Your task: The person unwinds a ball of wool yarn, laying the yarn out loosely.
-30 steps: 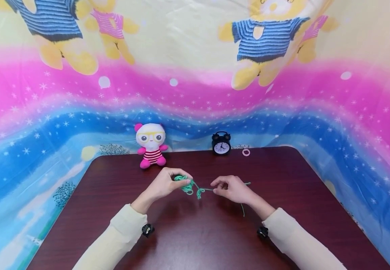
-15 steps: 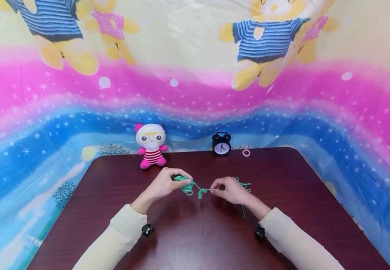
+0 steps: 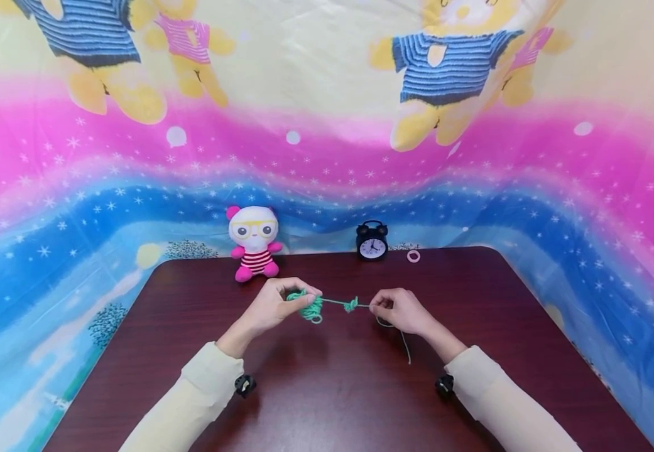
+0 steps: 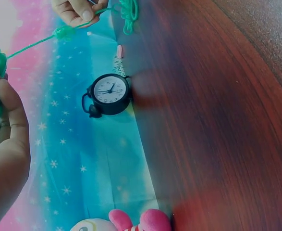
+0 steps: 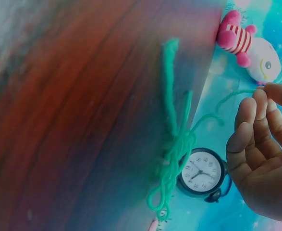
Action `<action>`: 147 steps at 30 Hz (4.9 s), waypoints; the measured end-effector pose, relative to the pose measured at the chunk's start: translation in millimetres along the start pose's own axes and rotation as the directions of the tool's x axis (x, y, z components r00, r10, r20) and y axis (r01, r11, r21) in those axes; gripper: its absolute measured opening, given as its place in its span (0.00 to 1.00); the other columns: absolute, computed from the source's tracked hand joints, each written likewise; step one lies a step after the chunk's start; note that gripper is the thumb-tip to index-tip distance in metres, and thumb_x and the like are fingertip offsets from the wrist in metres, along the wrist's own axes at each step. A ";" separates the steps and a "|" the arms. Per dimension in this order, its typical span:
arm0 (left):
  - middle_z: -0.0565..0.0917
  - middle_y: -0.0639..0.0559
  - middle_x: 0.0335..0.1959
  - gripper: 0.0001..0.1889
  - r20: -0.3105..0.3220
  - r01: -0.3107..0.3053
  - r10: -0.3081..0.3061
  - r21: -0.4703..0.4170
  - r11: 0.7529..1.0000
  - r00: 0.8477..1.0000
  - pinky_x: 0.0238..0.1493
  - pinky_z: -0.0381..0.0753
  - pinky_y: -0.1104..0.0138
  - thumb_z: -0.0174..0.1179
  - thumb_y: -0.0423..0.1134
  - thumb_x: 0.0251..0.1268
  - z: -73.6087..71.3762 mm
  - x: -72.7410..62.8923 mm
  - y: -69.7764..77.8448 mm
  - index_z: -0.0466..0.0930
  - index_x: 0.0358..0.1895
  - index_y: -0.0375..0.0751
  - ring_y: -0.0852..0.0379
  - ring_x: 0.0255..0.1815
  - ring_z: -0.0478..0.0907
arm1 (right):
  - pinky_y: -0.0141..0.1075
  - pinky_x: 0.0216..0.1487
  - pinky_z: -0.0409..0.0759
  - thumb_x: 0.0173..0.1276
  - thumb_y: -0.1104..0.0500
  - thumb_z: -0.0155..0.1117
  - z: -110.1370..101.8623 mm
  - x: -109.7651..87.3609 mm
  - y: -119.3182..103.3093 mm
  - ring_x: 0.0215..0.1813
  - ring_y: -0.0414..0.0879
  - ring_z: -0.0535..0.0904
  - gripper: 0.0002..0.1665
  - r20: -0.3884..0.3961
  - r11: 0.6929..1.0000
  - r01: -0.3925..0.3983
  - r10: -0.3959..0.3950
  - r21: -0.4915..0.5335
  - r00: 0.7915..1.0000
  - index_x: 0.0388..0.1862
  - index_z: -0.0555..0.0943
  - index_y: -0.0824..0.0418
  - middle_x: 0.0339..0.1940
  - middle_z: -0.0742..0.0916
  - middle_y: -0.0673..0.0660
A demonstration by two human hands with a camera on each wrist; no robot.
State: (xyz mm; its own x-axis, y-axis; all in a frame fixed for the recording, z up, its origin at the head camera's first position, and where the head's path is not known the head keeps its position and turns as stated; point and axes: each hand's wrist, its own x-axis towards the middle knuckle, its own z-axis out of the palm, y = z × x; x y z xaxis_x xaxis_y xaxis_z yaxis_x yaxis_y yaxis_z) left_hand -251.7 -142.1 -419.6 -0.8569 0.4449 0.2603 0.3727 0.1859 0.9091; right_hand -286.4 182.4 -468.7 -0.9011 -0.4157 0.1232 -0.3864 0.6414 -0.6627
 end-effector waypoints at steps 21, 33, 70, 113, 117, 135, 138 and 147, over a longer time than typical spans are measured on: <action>0.88 0.46 0.35 0.10 -0.325 0.072 -0.053 0.049 0.996 0.944 0.35 0.83 0.64 0.65 0.45 0.67 -6.9 0.3 -2.7 0.87 0.45 0.45 0.62 0.31 0.81 | 0.36 0.30 0.74 0.70 0.55 0.65 -26.9 -7.3 31.3 0.29 0.43 0.76 0.08 -0.080 0.992 -0.121 0.119 -0.033 0.990 0.40 0.88 0.57 0.31 0.87 0.51; 0.87 0.37 0.38 0.14 -0.340 0.123 -0.103 0.038 0.992 0.935 0.34 0.81 0.69 0.66 0.41 0.67 -8.5 -0.1 -3.1 0.85 0.50 0.38 0.65 0.30 0.78 | 0.38 0.29 0.76 0.73 0.53 0.61 -54.1 -11.4 44.4 0.33 0.50 0.81 0.13 -0.143 0.974 -0.225 0.224 0.012 0.964 0.46 0.86 0.60 0.35 0.88 0.57; 0.89 0.42 0.41 0.13 -0.394 0.200 -0.175 0.023 0.980 0.902 0.35 0.80 0.74 0.69 0.36 0.61 -9.1 -0.6 -5.4 0.85 0.49 0.41 0.65 0.34 0.83 | 0.36 0.34 0.76 0.76 0.48 0.56 -79.6 -22.1 58.5 0.38 0.51 0.84 0.17 -0.313 0.956 -0.294 0.284 0.018 0.906 0.49 0.84 0.58 0.40 0.89 0.63; 0.88 0.40 0.43 0.12 -0.332 0.009 -0.007 0.004 1.000 0.943 0.37 0.82 0.74 0.69 0.40 0.63 9.4 2.1 23.5 0.85 0.48 0.41 0.66 0.35 0.82 | 0.31 0.28 0.75 0.68 0.58 0.67 -6.7 -3.8 16.2 0.27 0.38 0.77 0.11 0.049 0.997 -0.017 0.021 -0.073 0.999 0.48 0.85 0.57 0.29 0.86 0.47; 0.88 0.40 0.43 0.12 -0.324 0.009 -0.010 -0.004 1.000 0.946 0.37 0.82 0.74 0.69 0.39 0.63 10.3 1.4 24.2 0.85 0.48 0.42 0.66 0.35 0.82 | 0.32 0.27 0.75 0.68 0.58 0.67 -2.0 0.9 14.2 0.25 0.38 0.76 0.14 0.079 0.997 -0.025 0.031 -0.078 0.996 0.51 0.85 0.58 0.29 0.86 0.46; 0.87 0.41 0.40 0.09 -0.304 -0.066 0.059 -0.013 0.998 0.951 0.36 0.83 0.71 0.69 0.38 0.63 10.0 1.3 24.7 0.85 0.45 0.44 0.62 0.34 0.82 | 0.31 0.30 0.73 0.69 0.59 0.66 -1.5 9.5 10.6 0.26 0.37 0.74 0.06 0.156 0.984 0.041 -0.014 -0.173 0.988 0.34 0.87 0.49 0.28 0.86 0.42; 0.87 0.41 0.41 0.10 -0.314 -0.054 0.048 -0.009 0.998 0.948 0.37 0.84 0.71 0.69 0.38 0.63 7.8 0.6 23.8 0.85 0.46 0.44 0.62 0.35 0.83 | 0.32 0.30 0.74 0.69 0.59 0.65 -7.0 10.0 13.5 0.27 0.38 0.75 0.06 0.150 0.988 0.028 -0.005 -0.152 0.989 0.34 0.87 0.50 0.29 0.87 0.43; 0.87 0.42 0.43 0.14 -0.387 0.092 -0.091 -0.016 0.996 0.918 0.36 0.83 0.73 0.70 0.42 0.62 -2.6 -5.1 13.9 0.85 0.49 0.42 0.64 0.34 0.81 | 0.36 0.32 0.76 0.72 0.54 0.64 -36.8 5.0 25.7 0.30 0.43 0.77 0.09 0.050 0.997 -0.068 0.070 -0.042 0.996 0.41 0.87 0.56 0.32 0.87 0.54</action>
State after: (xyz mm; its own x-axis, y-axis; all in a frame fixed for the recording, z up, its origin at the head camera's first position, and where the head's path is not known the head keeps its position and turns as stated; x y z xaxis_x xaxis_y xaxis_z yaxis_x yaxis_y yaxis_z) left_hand -243.1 -144.1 -407.5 -0.9581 0.0526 0.2815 0.2861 0.2121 0.9344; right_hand -308.1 220.6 -457.9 -0.9152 -0.4012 0.0391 -0.3319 0.6949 -0.6379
